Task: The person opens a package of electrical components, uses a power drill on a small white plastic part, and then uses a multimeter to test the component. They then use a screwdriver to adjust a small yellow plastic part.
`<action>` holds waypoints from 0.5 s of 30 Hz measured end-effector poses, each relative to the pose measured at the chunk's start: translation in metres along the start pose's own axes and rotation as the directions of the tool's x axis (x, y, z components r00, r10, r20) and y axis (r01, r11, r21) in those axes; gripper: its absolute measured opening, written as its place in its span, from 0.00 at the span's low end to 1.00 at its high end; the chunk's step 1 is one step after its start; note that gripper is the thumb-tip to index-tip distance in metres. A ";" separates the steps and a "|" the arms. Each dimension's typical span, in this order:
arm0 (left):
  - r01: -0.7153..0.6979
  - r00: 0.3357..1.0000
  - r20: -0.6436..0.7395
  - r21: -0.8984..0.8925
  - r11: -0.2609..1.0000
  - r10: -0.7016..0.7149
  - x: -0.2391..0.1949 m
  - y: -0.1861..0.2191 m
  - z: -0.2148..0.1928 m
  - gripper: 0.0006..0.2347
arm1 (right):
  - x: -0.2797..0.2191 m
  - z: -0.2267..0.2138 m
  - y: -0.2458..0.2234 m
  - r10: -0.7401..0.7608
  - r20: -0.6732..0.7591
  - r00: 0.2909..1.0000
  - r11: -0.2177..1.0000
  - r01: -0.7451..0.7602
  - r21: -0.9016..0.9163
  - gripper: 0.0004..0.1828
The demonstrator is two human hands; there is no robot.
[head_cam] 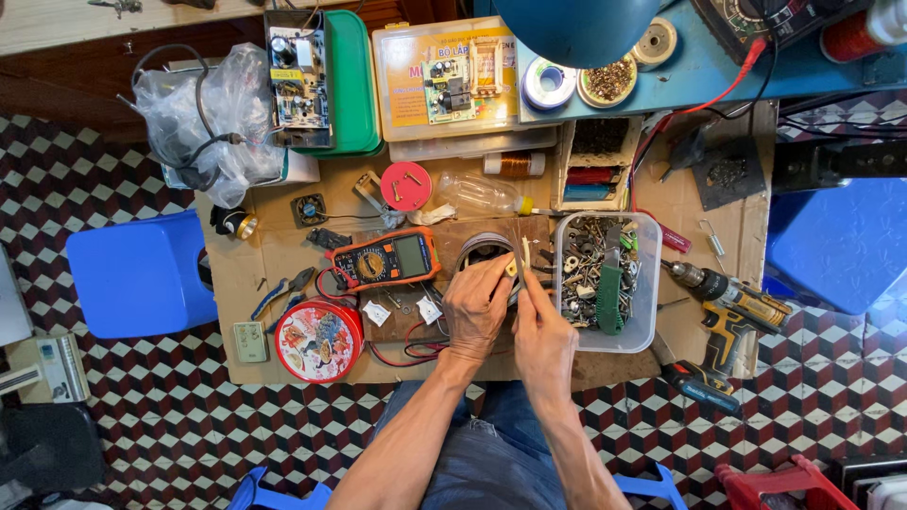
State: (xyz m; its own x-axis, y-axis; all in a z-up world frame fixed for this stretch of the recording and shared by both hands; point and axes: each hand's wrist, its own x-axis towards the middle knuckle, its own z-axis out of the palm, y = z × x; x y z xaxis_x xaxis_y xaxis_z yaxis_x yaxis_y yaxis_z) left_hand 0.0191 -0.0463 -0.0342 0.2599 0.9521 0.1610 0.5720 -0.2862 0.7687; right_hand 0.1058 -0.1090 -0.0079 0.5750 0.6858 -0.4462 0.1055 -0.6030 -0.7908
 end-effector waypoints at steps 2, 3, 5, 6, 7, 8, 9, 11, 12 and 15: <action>0.000 1.000 0.003 -0.004 1.000 0.000 -0.002 -0.001 0.001 0.12 | 0.000 0.001 0.001 0.019 -0.011 1.000 0.999 -0.019 -0.030 0.20; 0.016 1.000 0.000 0.004 1.000 -0.016 -0.005 -0.002 0.002 0.11 | 0.000 0.001 0.002 0.017 -0.016 1.000 0.998 -0.018 -0.059 0.20; 0.037 0.999 -0.001 0.019 0.999 -0.037 -0.008 -0.001 0.002 0.11 | -0.003 0.002 0.004 -0.012 -0.018 1.000 0.995 0.010 -0.100 0.19; 0.019 1.000 -0.007 0.014 1.000 -0.019 -0.006 -0.001 0.001 0.11 | -0.001 0.003 0.003 -0.046 -0.015 0.999 0.993 0.044 -0.112 0.19; 0.002 1.000 -0.013 0.009 1.000 -0.002 -0.004 -0.001 0.001 0.12 | 0.001 0.003 0.003 -0.081 -0.012 0.997 0.989 0.079 -0.124 0.18; -0.011 1.000 -0.024 0.004 1.000 0.011 -0.002 -0.001 0.002 0.12 | 0.003 0.003 0.004 -0.069 -0.017 0.997 0.995 0.068 -0.077 0.19; -0.009 1.000 -0.020 -0.004 1.000 0.009 0.000 -0.002 0.003 0.12 | 0.005 0.003 0.005 -0.057 -0.022 0.998 0.998 0.057 -0.029 0.19; 0.013 1.000 0.006 -0.022 1.000 -0.012 -0.005 -0.001 0.003 0.11 | 0.001 0.001 0.009 -0.034 -0.030 0.999 0.999 0.033 -0.021 0.19; 0.017 1.000 -0.001 -0.009 1.000 -0.017 -0.006 -0.002 0.003 0.11 | 0.001 0.002 0.011 -0.037 -0.033 0.999 0.998 0.035 -0.050 0.19; 0.016 1.000 -0.017 0.012 1.000 -0.016 -0.007 -0.002 0.004 0.11 | 0.000 0.002 0.010 -0.069 -0.009 0.998 0.992 0.068 -0.107 0.19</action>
